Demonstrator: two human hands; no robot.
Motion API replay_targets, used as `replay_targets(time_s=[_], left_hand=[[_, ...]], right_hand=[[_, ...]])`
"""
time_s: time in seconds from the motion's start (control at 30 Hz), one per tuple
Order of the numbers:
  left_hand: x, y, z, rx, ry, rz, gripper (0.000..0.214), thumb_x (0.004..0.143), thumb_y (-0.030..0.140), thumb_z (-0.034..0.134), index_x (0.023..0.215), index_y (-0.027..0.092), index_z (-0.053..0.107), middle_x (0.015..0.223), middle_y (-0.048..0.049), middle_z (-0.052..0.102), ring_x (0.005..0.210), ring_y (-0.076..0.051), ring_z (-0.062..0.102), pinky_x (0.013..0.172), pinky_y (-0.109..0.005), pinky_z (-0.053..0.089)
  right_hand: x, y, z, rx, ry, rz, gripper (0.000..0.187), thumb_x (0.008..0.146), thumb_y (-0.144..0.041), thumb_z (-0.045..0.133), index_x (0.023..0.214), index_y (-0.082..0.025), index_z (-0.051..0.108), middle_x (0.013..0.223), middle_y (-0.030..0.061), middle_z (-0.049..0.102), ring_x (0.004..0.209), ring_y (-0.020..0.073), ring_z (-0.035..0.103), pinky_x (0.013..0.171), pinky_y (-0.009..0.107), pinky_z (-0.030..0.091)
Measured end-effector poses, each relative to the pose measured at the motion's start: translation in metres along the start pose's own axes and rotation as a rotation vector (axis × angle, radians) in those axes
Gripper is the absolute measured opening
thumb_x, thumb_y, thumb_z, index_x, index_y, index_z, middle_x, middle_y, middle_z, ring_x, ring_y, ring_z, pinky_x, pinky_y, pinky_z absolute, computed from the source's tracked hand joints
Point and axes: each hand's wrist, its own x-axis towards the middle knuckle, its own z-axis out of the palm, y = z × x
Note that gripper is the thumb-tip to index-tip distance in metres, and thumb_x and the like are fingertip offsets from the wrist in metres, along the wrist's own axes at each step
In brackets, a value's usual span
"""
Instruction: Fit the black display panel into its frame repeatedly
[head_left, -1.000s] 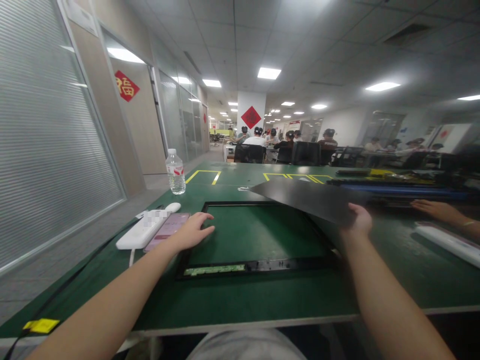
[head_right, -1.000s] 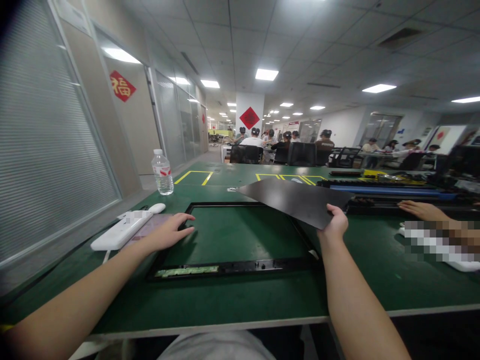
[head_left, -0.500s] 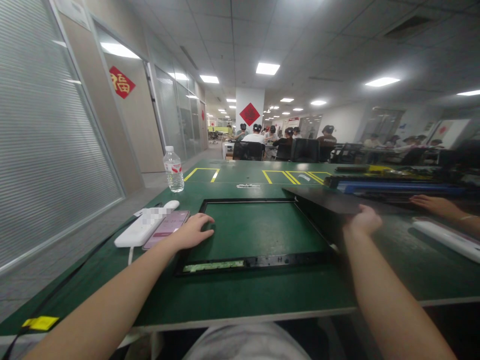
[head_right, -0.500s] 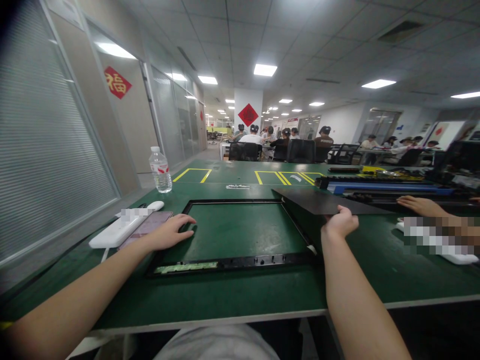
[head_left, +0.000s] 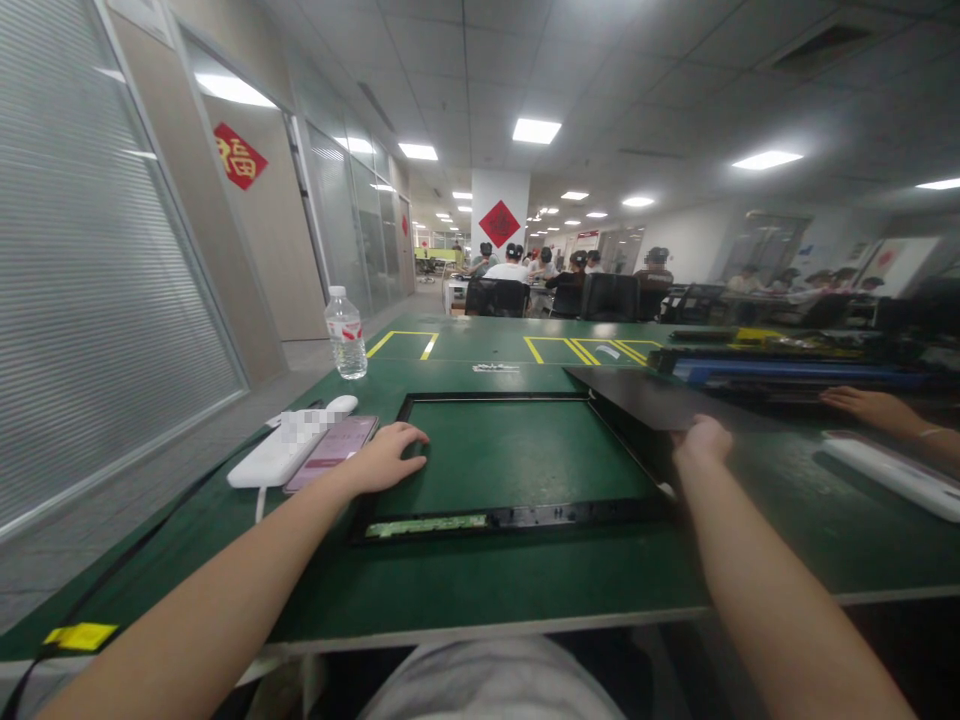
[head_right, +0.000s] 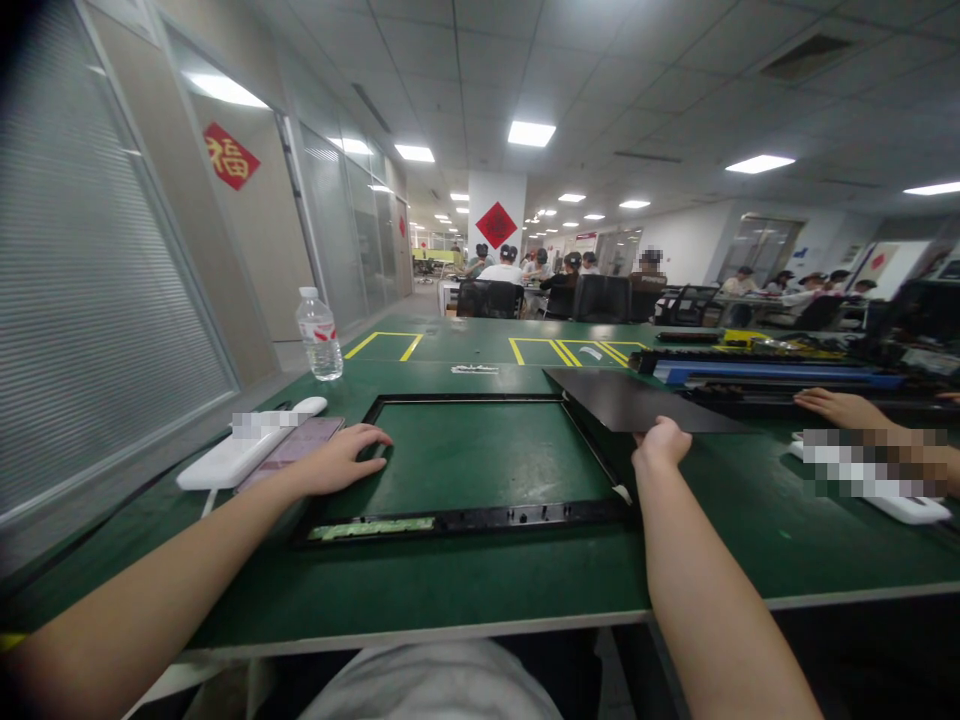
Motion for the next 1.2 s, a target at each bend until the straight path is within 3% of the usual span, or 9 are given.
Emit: replay_targets(time_s=[0.43, 0.87, 1.2], left_hand=[[0.001, -0.004, 0.002, -0.021, 0.001, 0.012, 0.044, 0.082, 0.047, 0.057, 0.113, 0.020, 0.071, 0.127, -0.0149, 0.067, 0.124, -0.033, 0.059, 0.112, -0.047, 0.041], [0.000, -0.001, 0.001, -0.018, -0.002, 0.012, 0.045, 0.081, 0.047, 0.056, 0.113, 0.019, 0.071, 0.127, -0.0161, 0.067, 0.124, -0.034, 0.059, 0.111, -0.047, 0.042], [-0.001, 0.001, -0.001, -0.032, 0.001, 0.016, 0.045, 0.081, 0.048, 0.056, 0.113, 0.020, 0.071, 0.127, -0.0156, 0.067, 0.125, -0.034, 0.059, 0.111, -0.047, 0.042]], right_hand=[[0.008, 0.012, -0.001, -0.057, -0.029, 0.015, 0.023, 0.067, -0.005, 0.058, 0.084, -0.020, 0.054, 0.087, -0.0005, 0.060, 0.075, 0.0148, 0.064, 0.069, 0.033, 0.062], [0.014, 0.012, -0.005, -0.097, -0.062, 0.170, 0.028, 0.066, 0.001, 0.057, 0.084, -0.020, 0.053, 0.078, -0.0031, 0.058, 0.066, 0.0136, 0.063, 0.068, 0.037, 0.064], [0.014, 0.010, -0.006, -0.053, -0.079, 0.241, 0.030, 0.072, 0.005, 0.052, 0.089, -0.019, 0.053, 0.080, -0.0029, 0.061, 0.066, 0.0118, 0.065, 0.069, 0.032, 0.065]])
